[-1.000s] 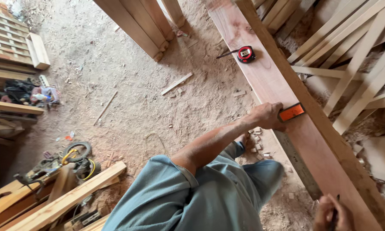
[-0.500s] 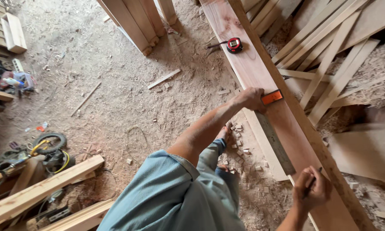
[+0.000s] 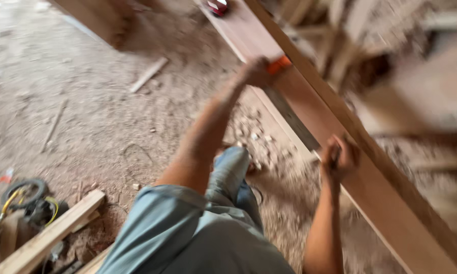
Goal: The person measures and marks wooden planks using a metal ruler and a pencil. They repeatedly position the ruler, mark measurements, and move between planks in a woodshop environment.
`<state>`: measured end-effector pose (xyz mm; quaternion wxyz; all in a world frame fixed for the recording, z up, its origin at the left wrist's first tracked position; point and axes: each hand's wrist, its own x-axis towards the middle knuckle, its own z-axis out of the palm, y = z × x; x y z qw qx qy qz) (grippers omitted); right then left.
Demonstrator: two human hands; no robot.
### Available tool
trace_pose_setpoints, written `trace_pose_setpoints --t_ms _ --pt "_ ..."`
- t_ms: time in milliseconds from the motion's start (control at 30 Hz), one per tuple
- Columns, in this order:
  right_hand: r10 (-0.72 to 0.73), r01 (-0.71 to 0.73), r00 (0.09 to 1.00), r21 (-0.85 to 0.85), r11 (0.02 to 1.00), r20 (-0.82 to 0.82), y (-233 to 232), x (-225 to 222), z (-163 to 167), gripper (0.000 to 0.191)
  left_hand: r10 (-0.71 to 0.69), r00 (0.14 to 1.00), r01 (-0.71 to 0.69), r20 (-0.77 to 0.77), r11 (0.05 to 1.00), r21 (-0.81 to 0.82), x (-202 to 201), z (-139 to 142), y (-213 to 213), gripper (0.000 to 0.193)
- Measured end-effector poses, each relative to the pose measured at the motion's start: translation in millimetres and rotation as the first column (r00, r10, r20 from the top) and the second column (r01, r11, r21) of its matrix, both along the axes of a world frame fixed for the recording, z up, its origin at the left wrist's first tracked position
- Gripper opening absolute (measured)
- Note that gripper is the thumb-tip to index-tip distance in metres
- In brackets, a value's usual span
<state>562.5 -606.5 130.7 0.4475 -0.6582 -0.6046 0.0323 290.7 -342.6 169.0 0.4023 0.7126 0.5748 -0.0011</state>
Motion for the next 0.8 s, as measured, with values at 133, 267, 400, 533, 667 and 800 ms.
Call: trace_pose_setpoints --t_ms 133,267,400,533,667,800 --pt "0.025 -0.024 1.000 0.045 0.999 -0.012 -5 9 0 0.019 -0.038 0.990 0.026 0.136 0.996 0.084 3 -17 -7 0.041" --pt "-0.034 0.034 0.999 -0.011 0.999 0.017 -14 15 1 0.014 -0.064 0.966 0.035 0.252 0.992 0.120 7 -24 -24 0.045" --pt "-0.027 0.027 1.000 -0.023 0.999 0.016 -13 19 -3 0.015 -0.101 0.945 0.054 0.312 0.986 0.156 10 -29 -25 0.051" --pt "-0.042 0.043 0.999 -0.040 0.998 0.021 -9 19 -3 0.016 -0.118 0.927 0.059 0.356 0.983 0.173 9 -29 -21 0.056" --pt "-0.058 0.057 0.998 -0.053 0.997 -0.001 -14 19 11 0.017 -0.108 0.919 0.049 0.380 0.986 0.160 13 -22 -21 0.062" --pt "-0.061 0.061 0.998 -0.029 0.998 -0.005 -9 20 24 0.016 0.012 0.955 -0.011 0.296 1.000 -0.004 15 -11 -20 0.058"
